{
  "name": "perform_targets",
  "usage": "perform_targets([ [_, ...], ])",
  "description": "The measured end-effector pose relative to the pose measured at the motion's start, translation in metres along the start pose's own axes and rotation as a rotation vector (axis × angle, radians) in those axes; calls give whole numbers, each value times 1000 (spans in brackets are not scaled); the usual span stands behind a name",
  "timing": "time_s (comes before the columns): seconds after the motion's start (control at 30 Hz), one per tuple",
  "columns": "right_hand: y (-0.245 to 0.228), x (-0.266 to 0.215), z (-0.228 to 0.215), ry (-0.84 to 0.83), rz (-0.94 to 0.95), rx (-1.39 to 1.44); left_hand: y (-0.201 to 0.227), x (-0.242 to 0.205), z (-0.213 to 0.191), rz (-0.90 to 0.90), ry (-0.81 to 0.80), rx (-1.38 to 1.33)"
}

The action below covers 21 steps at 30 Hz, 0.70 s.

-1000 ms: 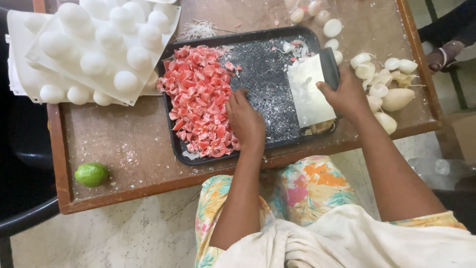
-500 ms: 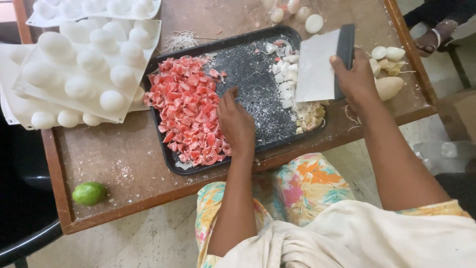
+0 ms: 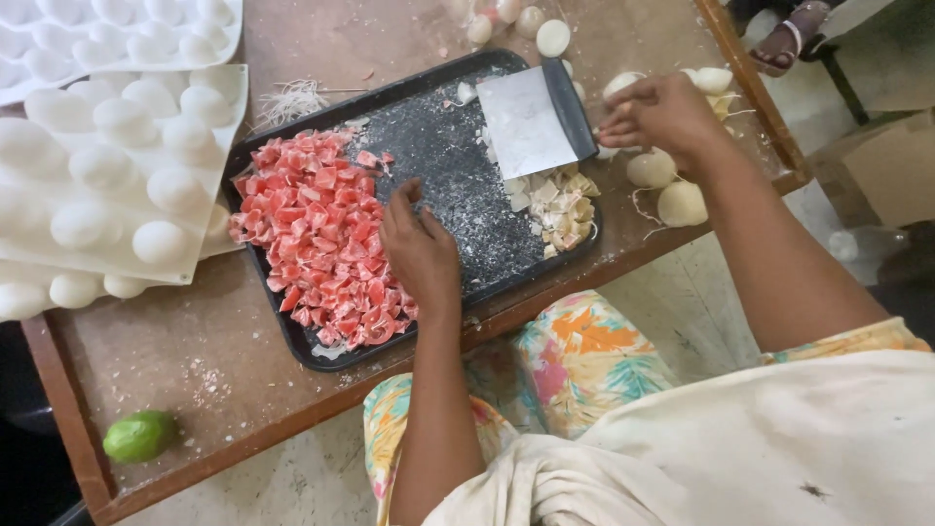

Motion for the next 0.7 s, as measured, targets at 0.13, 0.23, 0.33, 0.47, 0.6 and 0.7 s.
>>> perform_targets([
  [0.13,2,-33,-62,105,-57,105,4,0,-3,25,21,-5],
  [0.23,8,-68,-114,400,-5,42,2,-2,0,61,22,-103],
  [0.33,34,-82,-149,550,-70,-61,-14,-1,16,9,-18,-152],
  [0.47,63,-65,-136,421,-185,-419,-2,-3,6,74,-7,-179],
  [0.6,55,-54,-119,437,-125,-605,10,-2,-5,-25,-48,-26],
  [0.7,64,-34,-122,459,-257,-555,1,1,4,-95,-92,41],
])
Point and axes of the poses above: each hand's wrist, its own x-axis towards the middle knuckle, its own z-axis out of the palm, y = z × x, the point moved 9 cm from there along x, towards the middle knuckle, and after that the axes turned 8 degrees about -z, right-handed, at the moved point
